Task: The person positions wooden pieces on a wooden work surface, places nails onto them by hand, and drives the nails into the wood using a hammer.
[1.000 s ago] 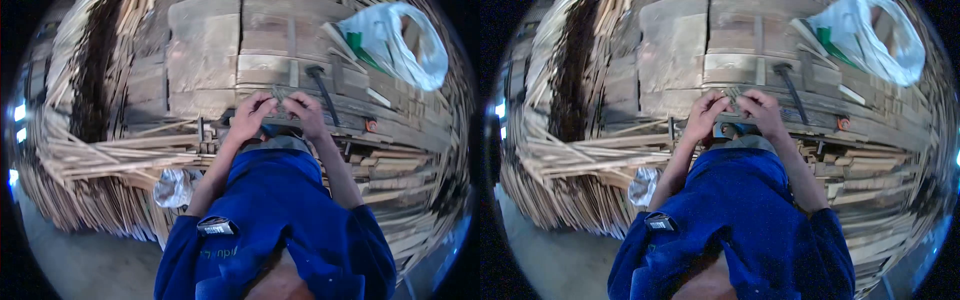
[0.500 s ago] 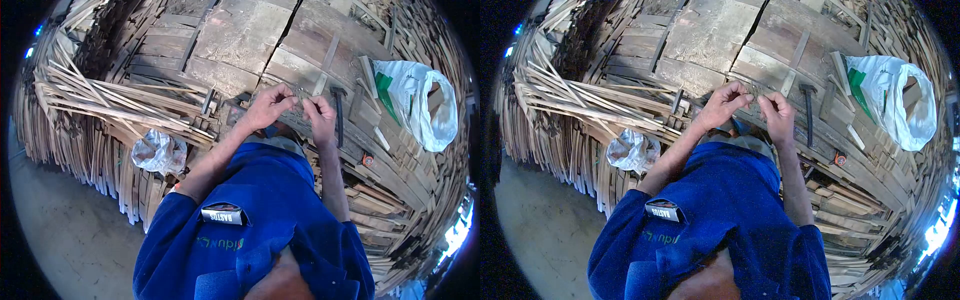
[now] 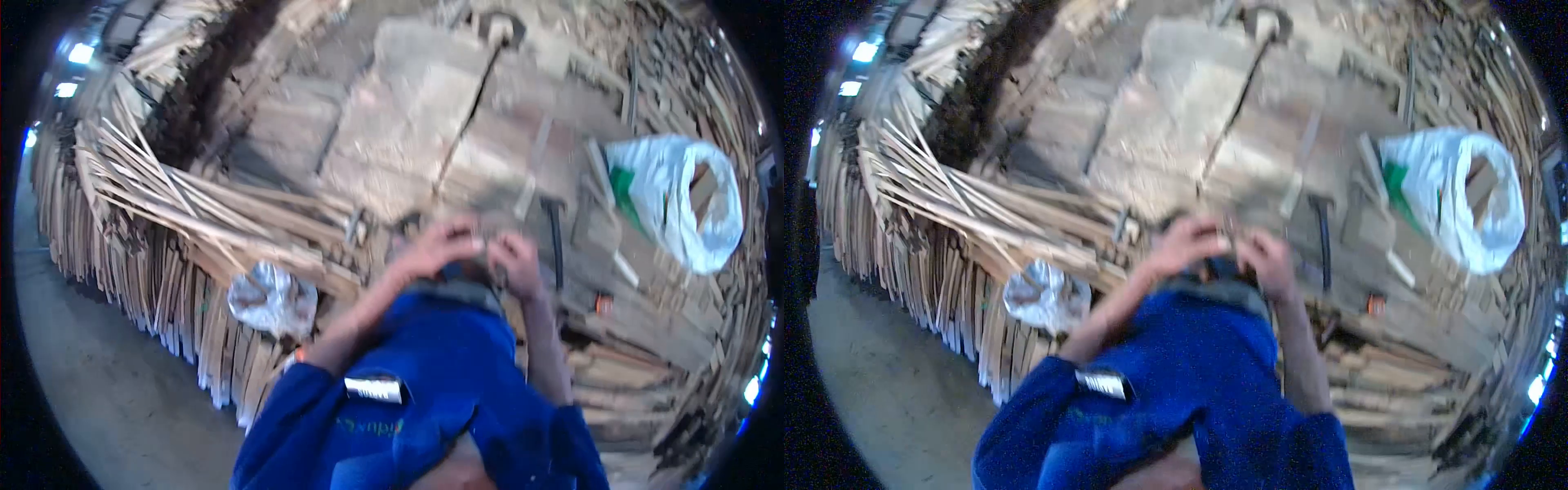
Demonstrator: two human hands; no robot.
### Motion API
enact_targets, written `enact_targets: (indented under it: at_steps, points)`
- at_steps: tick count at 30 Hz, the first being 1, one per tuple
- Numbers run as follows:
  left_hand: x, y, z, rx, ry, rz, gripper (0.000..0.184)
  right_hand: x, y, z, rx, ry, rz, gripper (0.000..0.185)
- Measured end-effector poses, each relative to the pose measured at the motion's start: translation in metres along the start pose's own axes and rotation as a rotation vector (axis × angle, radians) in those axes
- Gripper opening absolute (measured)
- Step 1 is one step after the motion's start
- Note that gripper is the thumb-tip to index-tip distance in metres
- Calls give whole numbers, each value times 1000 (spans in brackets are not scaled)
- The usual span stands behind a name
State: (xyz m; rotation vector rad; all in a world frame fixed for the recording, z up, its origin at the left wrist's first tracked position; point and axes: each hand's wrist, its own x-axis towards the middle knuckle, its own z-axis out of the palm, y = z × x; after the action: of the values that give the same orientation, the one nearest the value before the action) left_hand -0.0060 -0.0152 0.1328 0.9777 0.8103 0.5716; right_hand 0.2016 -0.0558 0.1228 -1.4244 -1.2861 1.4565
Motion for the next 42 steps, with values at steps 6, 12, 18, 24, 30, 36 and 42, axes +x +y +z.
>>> enact_targets:
  at_steps: [6,12,18,24,30,36,42]
  points:
    - [22,-50,-10,138,74,167,19,-2,12,2,110,22,122,18]
    - [19,-37,-7,100,130,192,21,11,37,4,429,-30,256,12]
    - [21,-59,-21,175,186,195,27,14,24,9,244,56,127,13]
    - [21,-54,-27,70,119,158,22,16,28,3,73,22,55,22]
    - [26,-45,-10,25,116,68,16,12,44,-11,-230,25,47,24]
    - [45,-61,9,169,-74,-13,18,-15,54,-13,-274,94,-64,32]
    - [51,-59,42,5,3,-165,16,-48,23,-26,-172,184,190,32]
